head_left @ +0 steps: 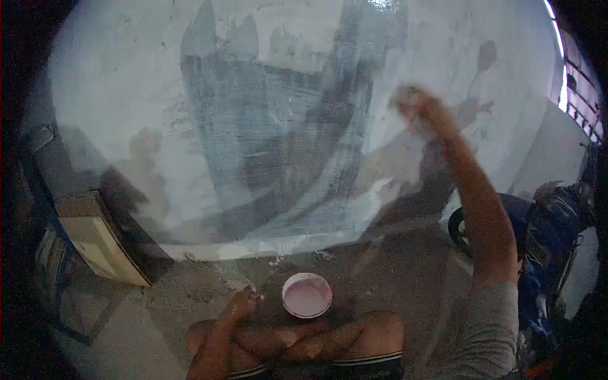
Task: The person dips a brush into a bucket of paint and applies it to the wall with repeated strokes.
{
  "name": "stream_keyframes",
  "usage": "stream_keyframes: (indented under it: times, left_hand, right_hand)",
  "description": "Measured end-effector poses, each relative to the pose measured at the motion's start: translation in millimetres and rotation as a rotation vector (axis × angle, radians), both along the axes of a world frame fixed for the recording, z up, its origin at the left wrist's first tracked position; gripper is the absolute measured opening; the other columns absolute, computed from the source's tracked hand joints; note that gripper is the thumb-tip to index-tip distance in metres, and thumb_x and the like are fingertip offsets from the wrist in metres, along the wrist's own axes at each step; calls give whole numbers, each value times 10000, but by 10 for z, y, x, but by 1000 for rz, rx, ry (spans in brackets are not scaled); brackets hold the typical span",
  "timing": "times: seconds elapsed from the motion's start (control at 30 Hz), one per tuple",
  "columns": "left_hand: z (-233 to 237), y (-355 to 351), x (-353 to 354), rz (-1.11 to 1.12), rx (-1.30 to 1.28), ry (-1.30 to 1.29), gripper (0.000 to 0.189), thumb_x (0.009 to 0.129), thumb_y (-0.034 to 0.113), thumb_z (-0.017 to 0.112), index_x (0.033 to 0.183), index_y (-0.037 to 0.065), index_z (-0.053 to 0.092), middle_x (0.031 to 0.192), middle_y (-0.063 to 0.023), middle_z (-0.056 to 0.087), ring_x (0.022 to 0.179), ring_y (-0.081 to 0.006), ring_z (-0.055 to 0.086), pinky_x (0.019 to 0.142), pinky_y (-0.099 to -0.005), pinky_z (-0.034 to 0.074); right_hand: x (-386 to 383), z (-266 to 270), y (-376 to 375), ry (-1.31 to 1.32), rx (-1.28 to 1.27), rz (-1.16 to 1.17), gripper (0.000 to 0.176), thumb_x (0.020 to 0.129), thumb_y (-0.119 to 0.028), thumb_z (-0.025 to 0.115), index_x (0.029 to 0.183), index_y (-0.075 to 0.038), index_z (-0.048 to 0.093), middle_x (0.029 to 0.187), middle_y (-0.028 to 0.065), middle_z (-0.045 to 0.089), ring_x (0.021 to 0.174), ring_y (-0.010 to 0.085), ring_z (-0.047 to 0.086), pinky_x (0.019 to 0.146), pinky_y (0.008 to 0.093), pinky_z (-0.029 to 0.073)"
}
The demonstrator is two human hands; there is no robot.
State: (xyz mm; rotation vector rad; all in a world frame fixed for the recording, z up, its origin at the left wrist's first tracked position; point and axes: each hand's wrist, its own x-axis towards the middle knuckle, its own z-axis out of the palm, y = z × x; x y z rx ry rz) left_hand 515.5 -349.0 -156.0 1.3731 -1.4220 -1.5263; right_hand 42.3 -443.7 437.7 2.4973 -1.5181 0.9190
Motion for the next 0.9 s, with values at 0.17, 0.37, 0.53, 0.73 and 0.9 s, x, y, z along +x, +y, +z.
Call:
stream_keyframes:
  times: [0.17,0.37,0.53,0.73,0.9]
  left_hand:
    - [835,293,-281,-37,-77,-403,362,815,284,571,1035,4,503,988,-186,601,908,-323,585,786,-414,450]
    - [1223,401,-397,-223,-106,-686,389,814,291,574,1043,-17,509,968,-215,595,914,-353,577,788,-433,446]
    - [461,231,-256,-392,-370,-798,348,810,256,555,1025,-18,538,965,-220,596,907,-368,574,779,-444,449]
    - [701,358,-279,-395,-247,-802,336,805,266,543,997,-9,567,967,-220,599,892,-371,580,763,-453,459]
    - [861,394,-377,-394,-163,-786,399,817,315,527,1064,2,537,1034,-211,574,952,-369,555,808,-452,439]
  right_hand:
    - [155,-1126,243,525,559,-82,599,835,-554,426,1280,-153,439,1342,140,384,1214,320,384,1031,429,274]
    - [-180,84,-289,203,-173,263,268,859,-204,509,1059,-40,579,1166,106,555,1098,277,503,967,402,359]
    - [-15,608,-125,181,-514,-78,274,851,-206,540,1108,-114,571,1070,68,592,892,223,599,809,313,467]
    - [267,-1063,36,802,251,-11,561,907,-456,366,1339,-101,331,1369,124,348,1256,290,336,1060,409,234]
    - [144,-383,-660,496,-325,456,303,863,-265,474,1101,-95,555,1122,140,540,1045,321,507,928,390,388]
